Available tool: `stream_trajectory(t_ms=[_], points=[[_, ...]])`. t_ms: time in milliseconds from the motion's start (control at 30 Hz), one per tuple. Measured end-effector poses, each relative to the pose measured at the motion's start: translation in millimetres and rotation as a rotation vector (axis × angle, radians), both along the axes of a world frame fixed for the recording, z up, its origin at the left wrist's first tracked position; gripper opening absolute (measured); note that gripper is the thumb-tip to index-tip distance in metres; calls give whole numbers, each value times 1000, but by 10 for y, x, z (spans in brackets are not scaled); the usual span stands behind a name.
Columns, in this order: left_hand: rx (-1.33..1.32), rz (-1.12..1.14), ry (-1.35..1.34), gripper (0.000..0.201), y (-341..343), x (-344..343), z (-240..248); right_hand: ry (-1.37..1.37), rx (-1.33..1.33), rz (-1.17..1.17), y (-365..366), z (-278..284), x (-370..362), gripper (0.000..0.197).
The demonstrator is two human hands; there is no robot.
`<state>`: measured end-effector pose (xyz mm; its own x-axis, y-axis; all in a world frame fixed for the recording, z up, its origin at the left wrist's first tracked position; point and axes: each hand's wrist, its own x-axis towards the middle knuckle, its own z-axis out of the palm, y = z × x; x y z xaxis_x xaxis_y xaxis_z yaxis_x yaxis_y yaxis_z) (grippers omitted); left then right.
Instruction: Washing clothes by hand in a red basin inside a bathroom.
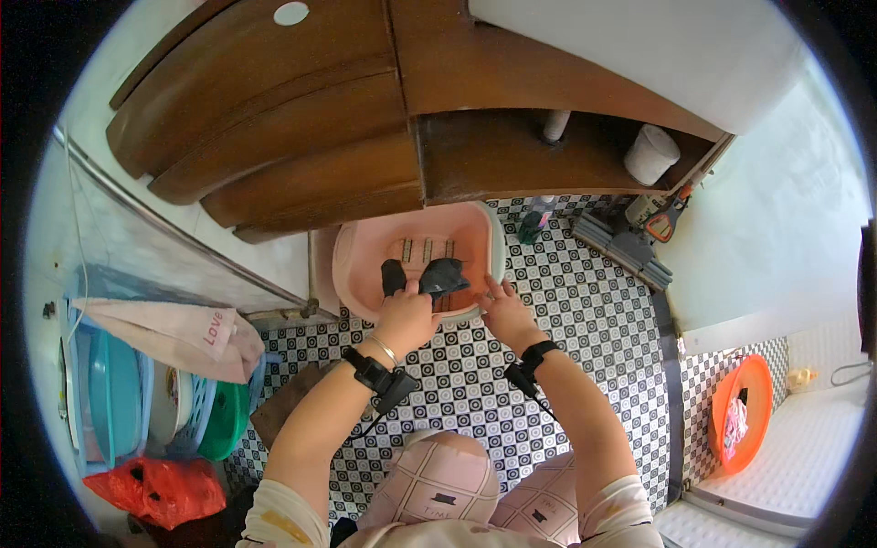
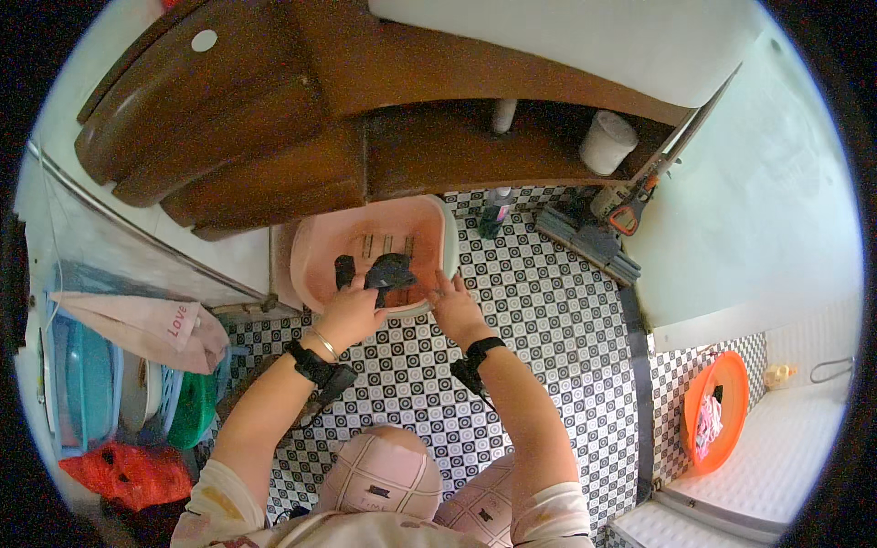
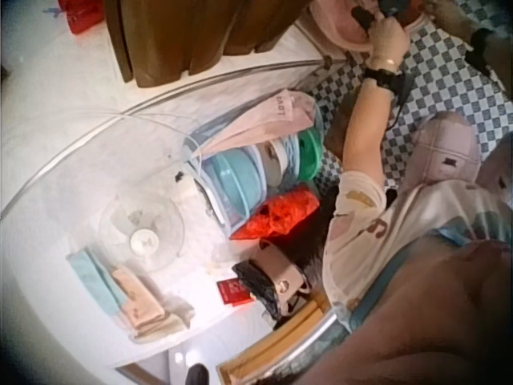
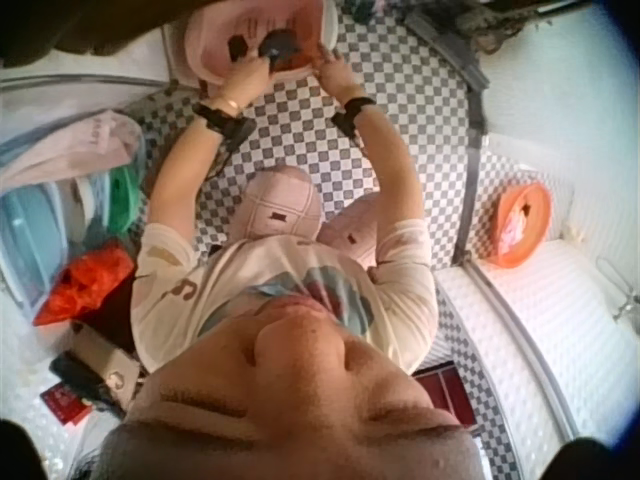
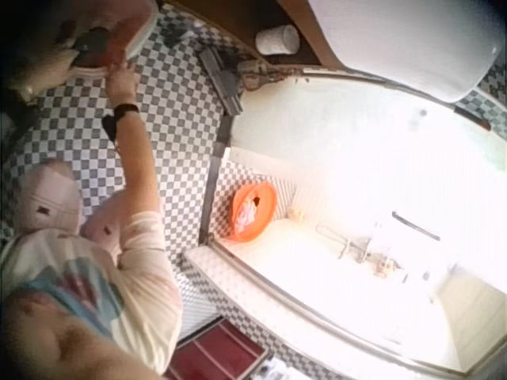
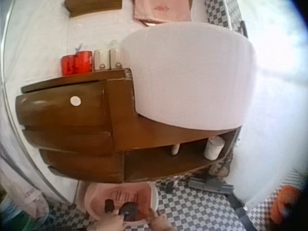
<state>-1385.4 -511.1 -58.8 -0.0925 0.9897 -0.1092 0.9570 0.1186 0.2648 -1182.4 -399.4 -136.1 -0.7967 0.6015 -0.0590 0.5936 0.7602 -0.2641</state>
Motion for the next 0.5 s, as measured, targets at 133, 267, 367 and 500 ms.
stream_trajectory(t_ms=[133,267,367,500], points=[[80,17,36,31,-201,-146,-73,-161,120,143,-366,193,-151,30],[-58,88,-4,37,-209,-137,134,-9,108,296,-651,133,-65,25],[-20,88,49,37,-256,-149,168,223,-239,254,-702,173,-219,28],[-68,103,37,38,-275,-174,193,218,-63,128,-613,351,-263,39]])
